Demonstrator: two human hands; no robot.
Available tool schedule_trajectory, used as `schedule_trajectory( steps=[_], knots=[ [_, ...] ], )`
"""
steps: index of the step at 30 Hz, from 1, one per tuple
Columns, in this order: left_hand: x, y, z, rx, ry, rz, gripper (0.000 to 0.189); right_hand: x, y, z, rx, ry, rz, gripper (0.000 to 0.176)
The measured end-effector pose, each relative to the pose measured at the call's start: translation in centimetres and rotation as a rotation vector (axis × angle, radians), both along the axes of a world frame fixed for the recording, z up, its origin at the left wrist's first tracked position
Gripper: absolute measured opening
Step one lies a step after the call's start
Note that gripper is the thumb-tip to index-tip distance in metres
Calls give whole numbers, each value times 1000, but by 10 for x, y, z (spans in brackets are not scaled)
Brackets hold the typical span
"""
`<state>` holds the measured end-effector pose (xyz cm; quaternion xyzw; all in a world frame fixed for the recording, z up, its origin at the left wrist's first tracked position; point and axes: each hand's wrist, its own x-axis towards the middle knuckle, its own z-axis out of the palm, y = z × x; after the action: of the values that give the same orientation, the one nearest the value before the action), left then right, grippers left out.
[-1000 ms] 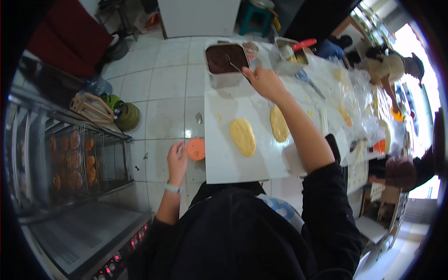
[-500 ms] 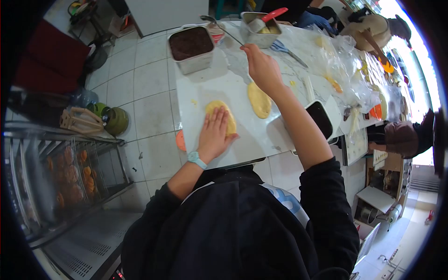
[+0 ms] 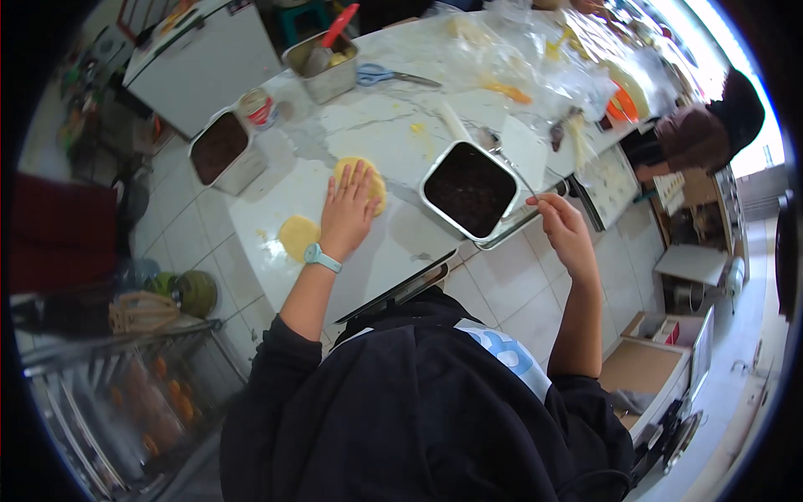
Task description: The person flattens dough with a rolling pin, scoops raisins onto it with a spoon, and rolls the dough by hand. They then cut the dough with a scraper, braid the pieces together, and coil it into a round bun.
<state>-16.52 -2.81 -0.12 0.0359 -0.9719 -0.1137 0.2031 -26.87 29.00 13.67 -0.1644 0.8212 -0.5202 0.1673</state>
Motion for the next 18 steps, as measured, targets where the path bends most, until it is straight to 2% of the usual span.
schedule_trajectory(
  steps=[1, 2, 3, 4, 5, 6, 10, 12, 13, 15, 18],
  knots=[
    [-8, 5, -1, -1, 4, -29, 38, 4, 5, 3, 217, 167, -6, 21],
    [-15, 9, 2, 157, 76, -64, 35, 11, 4, 8, 436, 327, -11, 18],
    [-22, 14, 12, 316, 142, -99, 32, 12, 2, 6, 436, 322, -39, 18],
    [-27, 22, 20, 315, 136, -123, 32, 13, 0, 1, 602, 602, 4, 15],
    [-31, 38, 43, 587, 76, -91, 31, 13, -5, -3, 773, 879, 58, 13],
    [-33, 50, 54, 858, 10, -50, 30, 12, -14, -4, 799, 858, 80, 12],
    [-73, 57, 40, 915, -81, -98, 32, -10, -52, -23, 926, 887, 169, 17],
    [-83, 60, 32, 1206, -198, -181, 32, -17, -61, -31, 965, 788, 335, 11],
    [-84, 61, 27, 1206, -195, -180, 32, -20, -60, -30, 937, 691, 329, 15],
    [-82, 69, 28, 1802, -163, -184, 36, -25, -55, -26, 917, 629, 347, 17],
    [-77, 75, 28, 1869, -121, -178, 43, -25, -42, -14, 855, 555, 388, 21]
  ],
)
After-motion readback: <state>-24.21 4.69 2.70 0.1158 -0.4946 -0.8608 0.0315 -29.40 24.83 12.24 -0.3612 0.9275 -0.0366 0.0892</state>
